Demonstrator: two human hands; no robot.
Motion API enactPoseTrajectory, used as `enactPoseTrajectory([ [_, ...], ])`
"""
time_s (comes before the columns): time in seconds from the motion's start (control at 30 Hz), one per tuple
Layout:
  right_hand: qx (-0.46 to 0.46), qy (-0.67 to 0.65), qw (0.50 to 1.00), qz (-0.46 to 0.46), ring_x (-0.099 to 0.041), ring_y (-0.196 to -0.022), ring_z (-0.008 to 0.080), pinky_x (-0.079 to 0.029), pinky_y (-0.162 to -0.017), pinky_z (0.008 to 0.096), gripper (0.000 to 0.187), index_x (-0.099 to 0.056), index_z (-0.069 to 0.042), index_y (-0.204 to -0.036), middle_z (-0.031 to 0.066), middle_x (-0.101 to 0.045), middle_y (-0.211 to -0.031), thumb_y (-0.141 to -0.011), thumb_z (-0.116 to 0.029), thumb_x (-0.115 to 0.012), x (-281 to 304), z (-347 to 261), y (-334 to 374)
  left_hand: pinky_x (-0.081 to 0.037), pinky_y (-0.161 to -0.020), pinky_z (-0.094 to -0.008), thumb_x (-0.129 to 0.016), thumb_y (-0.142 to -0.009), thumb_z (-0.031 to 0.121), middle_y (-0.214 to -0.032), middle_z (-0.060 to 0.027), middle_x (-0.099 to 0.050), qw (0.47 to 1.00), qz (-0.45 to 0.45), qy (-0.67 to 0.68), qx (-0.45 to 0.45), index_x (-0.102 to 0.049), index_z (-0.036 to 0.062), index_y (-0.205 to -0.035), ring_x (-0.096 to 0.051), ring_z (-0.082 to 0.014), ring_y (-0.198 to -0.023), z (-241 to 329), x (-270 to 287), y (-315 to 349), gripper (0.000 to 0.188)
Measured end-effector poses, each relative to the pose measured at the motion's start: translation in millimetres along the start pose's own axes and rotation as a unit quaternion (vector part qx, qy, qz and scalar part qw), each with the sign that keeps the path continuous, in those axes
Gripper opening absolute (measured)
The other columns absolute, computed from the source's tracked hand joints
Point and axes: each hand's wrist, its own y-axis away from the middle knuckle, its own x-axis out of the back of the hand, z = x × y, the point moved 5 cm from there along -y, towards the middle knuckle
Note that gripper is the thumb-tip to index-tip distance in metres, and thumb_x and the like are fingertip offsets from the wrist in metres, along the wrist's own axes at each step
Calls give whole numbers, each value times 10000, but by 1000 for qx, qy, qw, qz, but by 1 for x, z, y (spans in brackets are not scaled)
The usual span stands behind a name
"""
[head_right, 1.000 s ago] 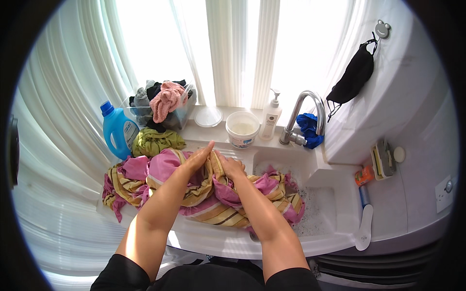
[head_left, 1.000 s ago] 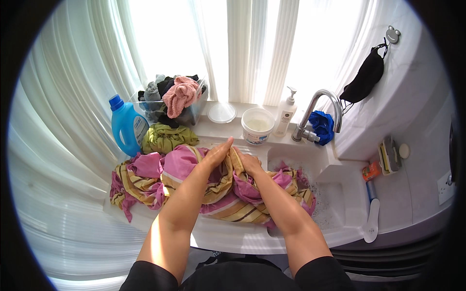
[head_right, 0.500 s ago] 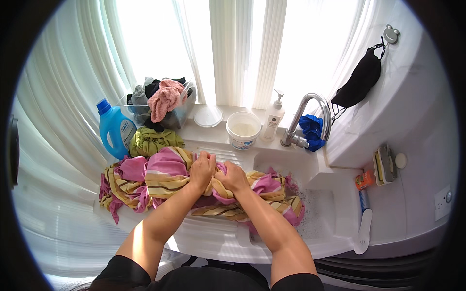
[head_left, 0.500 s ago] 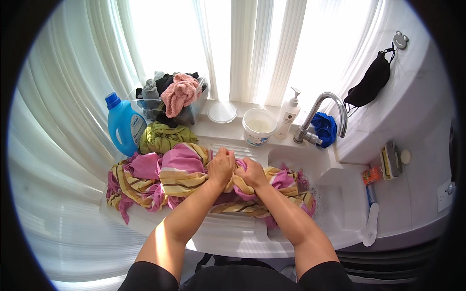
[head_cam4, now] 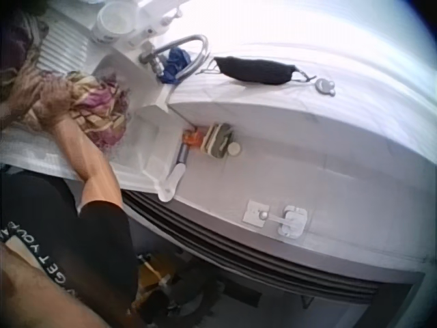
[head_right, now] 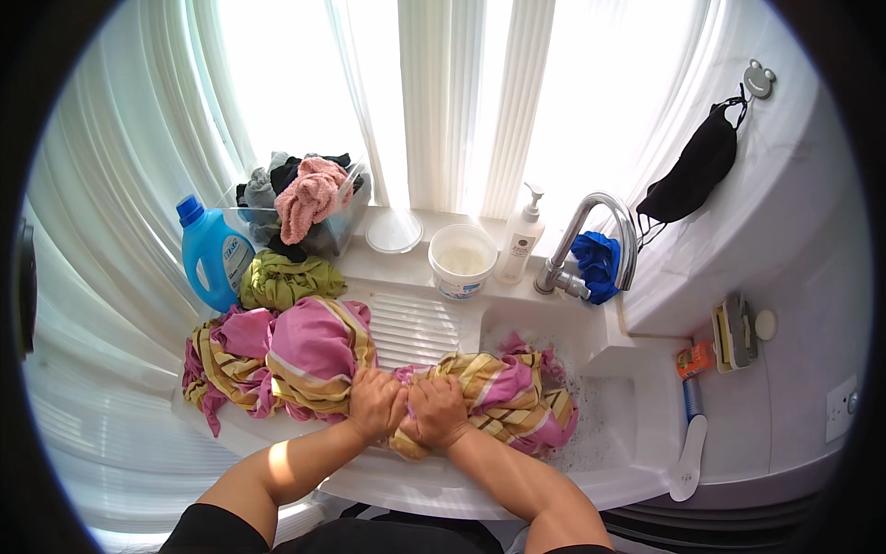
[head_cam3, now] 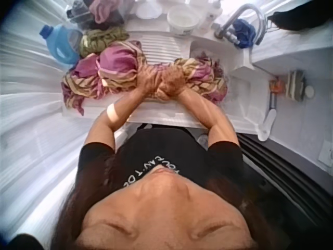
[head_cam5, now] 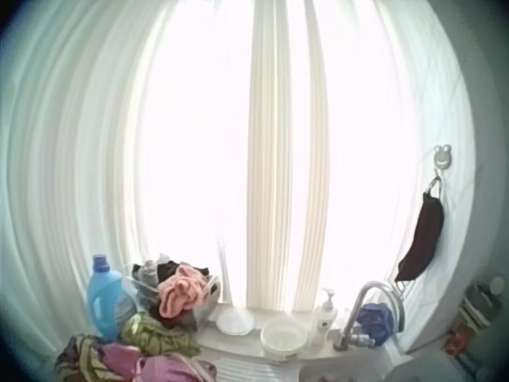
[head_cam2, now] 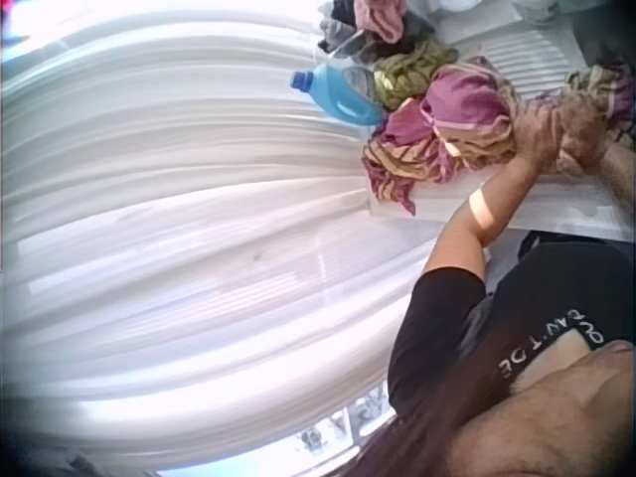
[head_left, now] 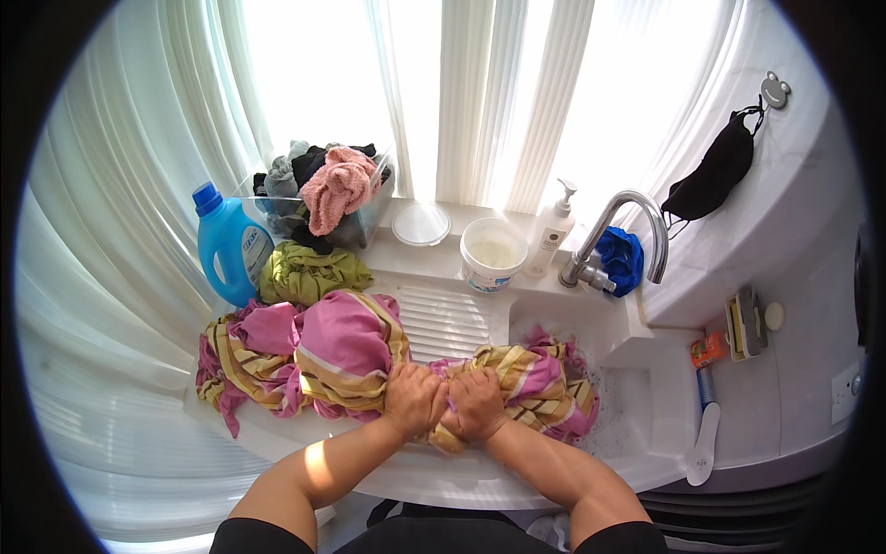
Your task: The person washes a pink and gold garment by hand in a sink. They rub the fabric against a plastic washboard insert, wring it out, and rinse it under running water from the faucet.
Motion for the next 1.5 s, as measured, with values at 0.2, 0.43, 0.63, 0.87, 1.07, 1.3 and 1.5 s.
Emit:
enactPoseTrajectory([
  [0.2, -288, 68, 954, 43, -614, -989, 391, -455, -851, 513, 390, -664, -59, -985, 174, -671, -973, -856, -415, -570, -5, 73, -119, -511, -665, -484, -579, -917, 277, -825, -145, -655, 981, -15, -164, 101, -647, 51, -839, -651, -348, -763, -94, -63, -98, 249],
  [0.43, 120, 34, 992, 30, -574, -1062, 306, -394, -897, 489, 653, -632, -129, -1150, 134, -597, -1074, -643, -527, -739, 72, -19, 1, -393, -922, -451, -708, -801, 314, -937, -100, -620, 995, -38, 82, -48, -629, 66, -1028, -570, -302, -923, 21, 52, -2, 345],
  [0.63, -91, 16, 996, -8, -622, -797, 361, -463, -750, 472, 390, -617, -68, -868, 155, -652, -820, -755, -438, -668, 2, 61, -93, -476, -726, -453, -601, -894, 339, -728, -136, -645, 991, -38, -17, 131, -621, 75, -657, -632, -333, -742, -80, -57, -67, 356],
  [0.87, -118, -111, 985, -61, -608, -911, 355, -447, -851, 464, 408, -635, -37, -933, 172, -650, -926, -741, -394, -685, 33, 40, -78, -459, -823, -474, -608, -898, 365, -785, -163, -662, 975, -134, 91, 150, -656, 35, -794, -638, -376, -822, -59, -26, -71, 349],
  [1.07, 187, 36, 978, 85, -559, -740, 197, -369, -763, 385, 341, -568, -124, -772, 22, -553, -761, -682, -418, -714, 44, -24, 2, -379, -763, -410, -710, -771, 303, -769, -42, -552, 988, -16, 58, -142, -564, 120, -733, -546, -249, -738, 20, 35, 27, 238],
  [1.3, -154, 86, 978, 116, -592, -851, 305, -445, -776, 426, 252, -643, -76, -880, 95, -616, -833, -789, -310, -632, -8, 79, -114, -444, -789, -454, -603, -885, 267, -803, -90, -650, 988, 59, -82, 115, -647, 105, -894, -628, -315, -815, -85, -51, -100, 168],
  [1.5, -8, -60, 995, -78, -598, -934, 301, -443, -823, 423, 588, -660, -104, -1154, 104, -628, -901, -747, -529, -665, 54, 3, -42, -414, -890, -478, -669, -828, 519, -971, -149, -639, 984, -169, 49, 2, -635, 49, -1121, -597, -326, -967, -11, 31, -28, 555],
])
